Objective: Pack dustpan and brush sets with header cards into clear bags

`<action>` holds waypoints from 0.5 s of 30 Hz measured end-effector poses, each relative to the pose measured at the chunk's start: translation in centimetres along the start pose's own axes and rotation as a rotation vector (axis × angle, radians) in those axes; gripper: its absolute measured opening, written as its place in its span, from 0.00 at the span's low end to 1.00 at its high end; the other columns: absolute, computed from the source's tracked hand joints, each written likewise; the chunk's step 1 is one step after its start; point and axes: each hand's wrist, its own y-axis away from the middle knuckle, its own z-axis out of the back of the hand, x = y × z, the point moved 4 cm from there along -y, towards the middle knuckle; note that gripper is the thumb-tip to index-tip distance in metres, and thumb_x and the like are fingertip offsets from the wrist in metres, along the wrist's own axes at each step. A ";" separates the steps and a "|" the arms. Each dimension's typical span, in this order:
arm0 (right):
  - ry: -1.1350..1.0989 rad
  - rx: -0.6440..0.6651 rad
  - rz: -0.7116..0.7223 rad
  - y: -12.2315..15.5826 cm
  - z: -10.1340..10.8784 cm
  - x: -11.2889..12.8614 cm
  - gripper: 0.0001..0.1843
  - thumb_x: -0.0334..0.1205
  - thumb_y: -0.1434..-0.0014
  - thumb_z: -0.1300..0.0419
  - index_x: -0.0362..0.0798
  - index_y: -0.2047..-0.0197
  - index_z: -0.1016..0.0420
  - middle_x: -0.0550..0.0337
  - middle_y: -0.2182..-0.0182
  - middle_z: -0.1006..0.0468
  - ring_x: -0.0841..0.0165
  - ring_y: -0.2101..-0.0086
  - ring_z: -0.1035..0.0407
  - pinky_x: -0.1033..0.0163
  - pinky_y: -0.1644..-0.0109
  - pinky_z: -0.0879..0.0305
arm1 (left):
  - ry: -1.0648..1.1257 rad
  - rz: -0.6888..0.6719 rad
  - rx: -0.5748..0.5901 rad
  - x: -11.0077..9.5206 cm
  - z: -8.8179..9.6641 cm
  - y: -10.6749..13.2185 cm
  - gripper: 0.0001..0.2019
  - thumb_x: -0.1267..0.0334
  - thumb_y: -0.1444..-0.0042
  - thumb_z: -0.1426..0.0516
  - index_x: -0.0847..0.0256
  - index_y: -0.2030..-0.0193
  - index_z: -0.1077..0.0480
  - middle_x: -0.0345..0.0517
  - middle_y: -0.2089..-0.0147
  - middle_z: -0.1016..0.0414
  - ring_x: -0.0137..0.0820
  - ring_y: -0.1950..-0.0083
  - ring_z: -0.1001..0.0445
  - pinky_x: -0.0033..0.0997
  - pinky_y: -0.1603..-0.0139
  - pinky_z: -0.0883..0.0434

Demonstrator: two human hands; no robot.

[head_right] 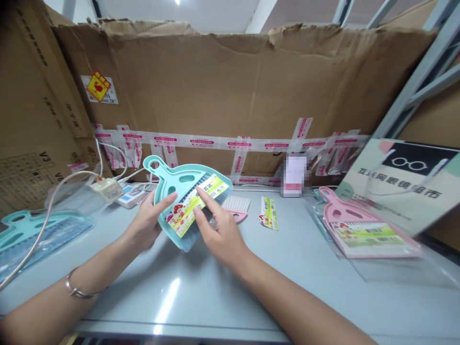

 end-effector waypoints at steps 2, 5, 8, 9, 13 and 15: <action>0.119 0.011 0.071 0.0 0.0 0.1 0.25 0.41 0.41 0.48 0.52 0.40 0.38 0.54 0.48 0.28 0.60 0.50 0.34 0.49 0.47 0.34 | -0.051 -0.037 0.066 0.1 0.0 0.0 0.23 0.65 0.58 0.34 0.60 0.53 0.34 0.48 0.54 0.25 0.37 0.57 0.24 0.32 0.58 0.26; 0.231 0.024 0.106 0.1 0.0 0.1 0.24 0.39 0.41 0.49 0.53 0.40 0.37 0.55 0.48 0.29 0.60 0.50 0.33 0.49 0.47 0.35 | -0.112 -0.081 0.107 0.3 0.1 0.0 0.25 0.67 0.59 0.33 0.60 0.53 0.34 0.48 0.53 0.25 0.38 0.54 0.25 0.32 0.57 0.27; 0.173 0.001 0.125 0.0 0.2 0.0 0.25 0.39 0.42 0.48 0.59 0.41 0.39 0.58 0.47 0.30 0.62 0.49 0.35 0.52 0.48 0.35 | -0.124 -0.080 0.097 0.4 0.3 -0.2 0.24 0.67 0.59 0.33 0.60 0.54 0.34 0.48 0.54 0.25 0.38 0.53 0.25 0.32 0.56 0.26; 0.134 -0.071 0.145 -0.1 0.5 0.0 0.26 0.39 0.43 0.45 0.60 0.41 0.40 0.59 0.47 0.31 0.63 0.50 0.36 0.54 0.48 0.35 | -0.121 -0.075 0.092 0.4 0.4 -0.3 0.23 0.67 0.59 0.34 0.61 0.54 0.34 0.48 0.53 0.25 0.39 0.54 0.25 0.33 0.56 0.26; -0.096 -0.520 0.055 0.0 2.2 -0.9 0.35 0.43 0.55 0.35 0.59 0.44 0.44 0.58 0.50 0.34 0.66 0.54 0.35 0.57 0.52 0.34 | -0.092 -0.039 0.099 0.0 0.5 -0.4 0.23 0.67 0.56 0.35 0.60 0.52 0.34 0.49 0.52 0.25 0.40 0.56 0.24 0.36 0.57 0.25; -0.303 -0.461 -0.162 -0.4 1.7 -1.8 0.38 0.47 0.58 0.32 0.56 0.46 0.44 0.56 0.52 0.32 0.65 0.56 0.33 0.57 0.55 0.33 | -0.074 -0.028 0.117 -0.1 0.4 -0.4 0.23 0.66 0.56 0.35 0.60 0.51 0.34 0.50 0.51 0.26 0.41 0.55 0.24 0.37 0.58 0.25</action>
